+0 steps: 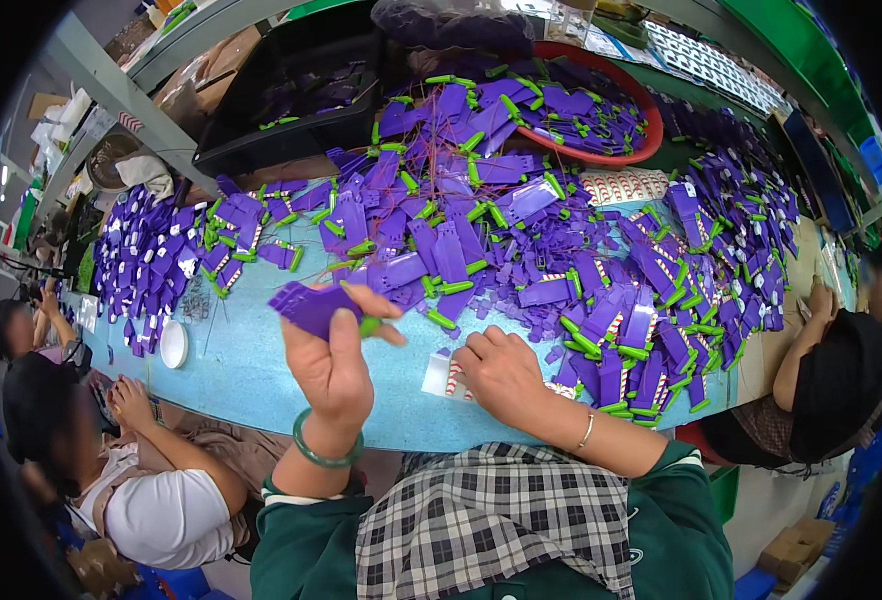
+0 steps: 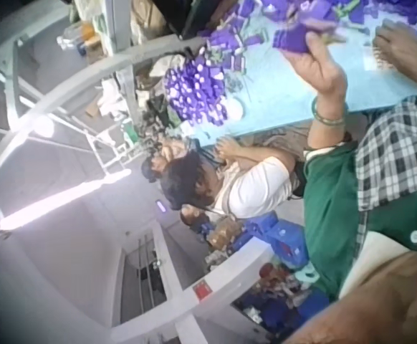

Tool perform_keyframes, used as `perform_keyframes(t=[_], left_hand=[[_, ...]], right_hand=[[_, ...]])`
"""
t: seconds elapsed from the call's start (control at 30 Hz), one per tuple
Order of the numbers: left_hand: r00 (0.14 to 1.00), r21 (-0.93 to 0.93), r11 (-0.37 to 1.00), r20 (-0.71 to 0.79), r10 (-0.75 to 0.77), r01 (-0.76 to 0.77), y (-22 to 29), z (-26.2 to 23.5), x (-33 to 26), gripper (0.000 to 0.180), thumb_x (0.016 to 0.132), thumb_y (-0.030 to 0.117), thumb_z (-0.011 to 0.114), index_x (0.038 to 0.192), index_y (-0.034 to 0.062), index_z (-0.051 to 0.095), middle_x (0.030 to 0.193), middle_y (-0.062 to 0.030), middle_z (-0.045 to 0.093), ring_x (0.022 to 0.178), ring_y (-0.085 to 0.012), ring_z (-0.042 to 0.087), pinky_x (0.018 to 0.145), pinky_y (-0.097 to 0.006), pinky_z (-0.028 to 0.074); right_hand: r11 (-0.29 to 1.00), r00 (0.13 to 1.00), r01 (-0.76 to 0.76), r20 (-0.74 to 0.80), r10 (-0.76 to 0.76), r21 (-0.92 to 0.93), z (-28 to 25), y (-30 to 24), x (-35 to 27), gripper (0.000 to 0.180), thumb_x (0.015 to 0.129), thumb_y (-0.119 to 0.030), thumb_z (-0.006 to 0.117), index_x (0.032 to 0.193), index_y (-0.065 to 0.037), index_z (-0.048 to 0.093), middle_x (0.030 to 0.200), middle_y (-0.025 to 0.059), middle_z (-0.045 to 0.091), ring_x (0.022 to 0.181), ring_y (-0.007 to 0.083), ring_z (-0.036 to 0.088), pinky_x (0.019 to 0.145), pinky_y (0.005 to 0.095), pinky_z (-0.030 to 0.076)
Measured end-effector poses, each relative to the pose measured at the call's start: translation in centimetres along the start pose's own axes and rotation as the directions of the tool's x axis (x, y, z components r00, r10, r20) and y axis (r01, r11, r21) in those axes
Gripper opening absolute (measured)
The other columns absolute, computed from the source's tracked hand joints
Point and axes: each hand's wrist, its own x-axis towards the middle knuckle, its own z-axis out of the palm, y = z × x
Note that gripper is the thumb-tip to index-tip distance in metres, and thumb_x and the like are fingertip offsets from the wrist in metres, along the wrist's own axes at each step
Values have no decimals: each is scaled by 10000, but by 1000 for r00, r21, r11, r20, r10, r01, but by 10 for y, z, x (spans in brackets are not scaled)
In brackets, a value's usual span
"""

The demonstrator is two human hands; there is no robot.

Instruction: The person sits at a table and repeatedly assembles small purple and green plastic components by hand. They pick up a purple piece, insert a green piece into it, and place the finished unit on the table. The process is continuous and repetitive throughout the clip.

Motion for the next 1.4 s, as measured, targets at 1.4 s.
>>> perform_keyframes(t=[1.4], left_hand=[[607,-437,443,375,-701,782,-37,20,-67,470,948,54,416,1398,72,285,1219,-120,529,1071,-229,599,848,-426,580]], right_hand=[[264,915,-283,176,364,922,-29,3,-11,124,820,-83,709,858,3,626,792,38,635,716,103,589,677,256,486]])
